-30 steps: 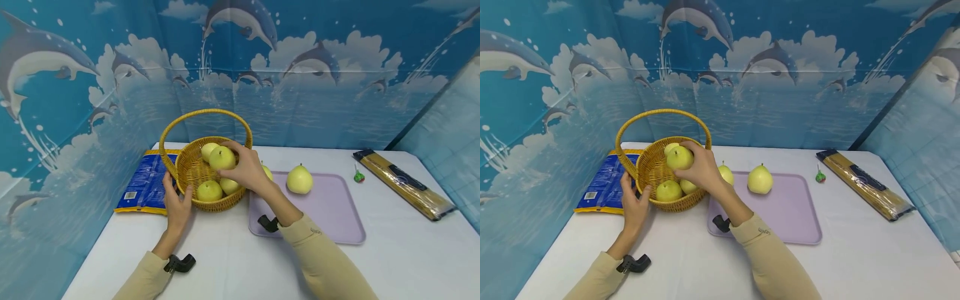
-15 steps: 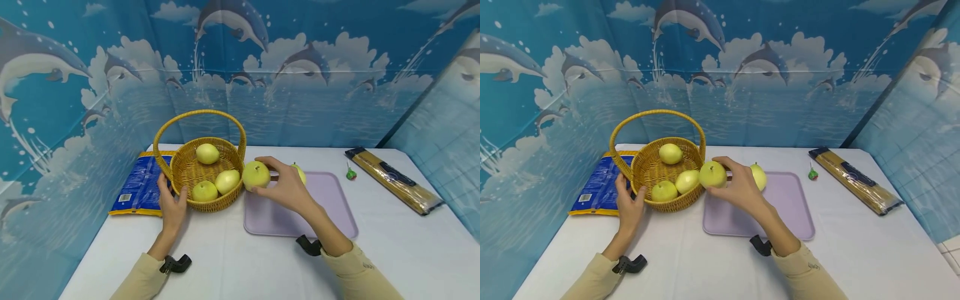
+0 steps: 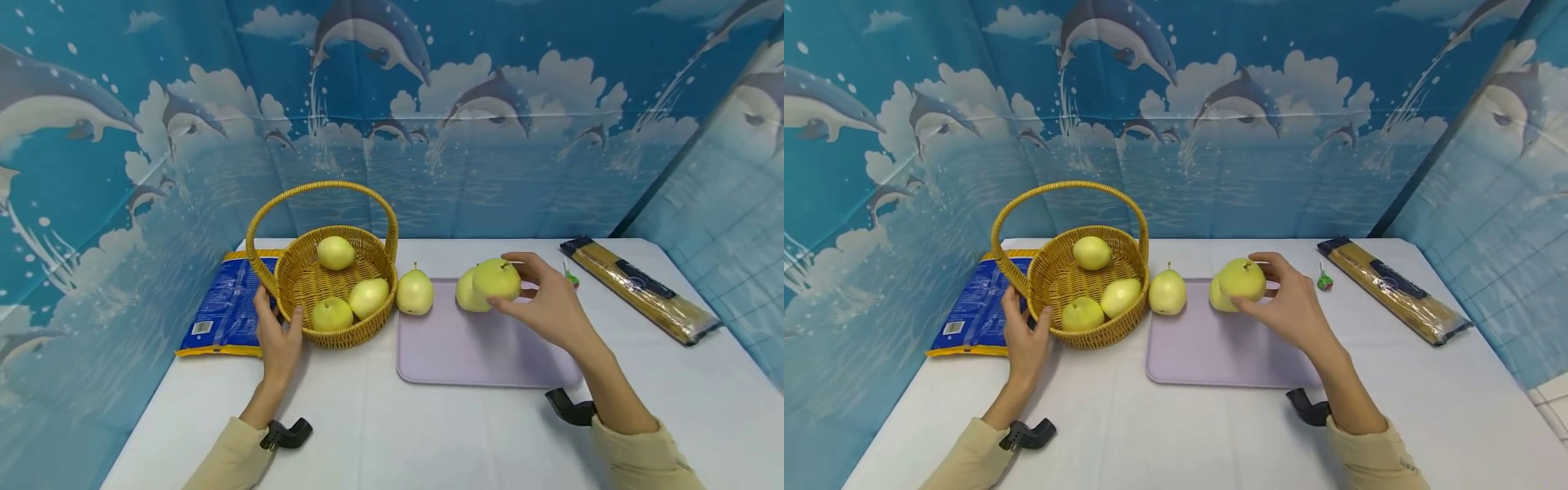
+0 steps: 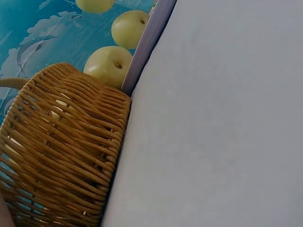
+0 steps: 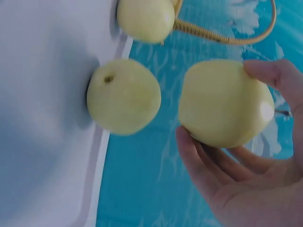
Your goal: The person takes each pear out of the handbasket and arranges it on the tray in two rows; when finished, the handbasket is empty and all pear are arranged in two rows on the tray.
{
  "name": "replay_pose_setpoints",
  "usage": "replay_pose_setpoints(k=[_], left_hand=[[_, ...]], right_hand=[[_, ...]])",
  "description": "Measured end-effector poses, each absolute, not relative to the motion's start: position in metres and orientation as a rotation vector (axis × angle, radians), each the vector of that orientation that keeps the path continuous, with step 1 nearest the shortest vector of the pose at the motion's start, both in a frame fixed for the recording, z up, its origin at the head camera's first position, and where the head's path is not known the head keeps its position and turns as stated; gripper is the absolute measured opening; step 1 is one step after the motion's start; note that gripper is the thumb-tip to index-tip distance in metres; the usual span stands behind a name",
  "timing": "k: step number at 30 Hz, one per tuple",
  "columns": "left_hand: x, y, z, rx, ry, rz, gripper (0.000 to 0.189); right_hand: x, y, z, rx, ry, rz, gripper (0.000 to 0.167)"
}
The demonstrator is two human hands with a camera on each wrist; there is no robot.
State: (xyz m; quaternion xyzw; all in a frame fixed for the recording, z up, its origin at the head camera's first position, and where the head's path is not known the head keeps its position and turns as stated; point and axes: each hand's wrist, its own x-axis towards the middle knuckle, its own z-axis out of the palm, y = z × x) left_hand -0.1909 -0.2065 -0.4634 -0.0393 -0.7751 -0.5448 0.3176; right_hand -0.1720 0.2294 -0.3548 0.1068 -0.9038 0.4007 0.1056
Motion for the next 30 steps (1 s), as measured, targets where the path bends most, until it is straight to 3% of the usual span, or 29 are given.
replay_pose_setpoints(k=[13, 26, 30], left_hand=[[-0.191, -0.206, -0.463, -0.094, -2.045, -1.431, 0.075], [-0.191, -0.206, -0.459, -0.072, -2.061, -1.43, 0.076], [-0.18, -0.197, -0.442, -0.07, -2.052, -1.448, 0.074]], right_hand=[[-0.183, 0.27, -0.36, 0.017, -2.734, 1.069, 0.075], [-0.197, 0.286, -0.386, -0.182, -2.901, 0.886, 0.087], [-0.201, 0.287, -0.397, -0.23, -2.91, 0.849, 0.091]])
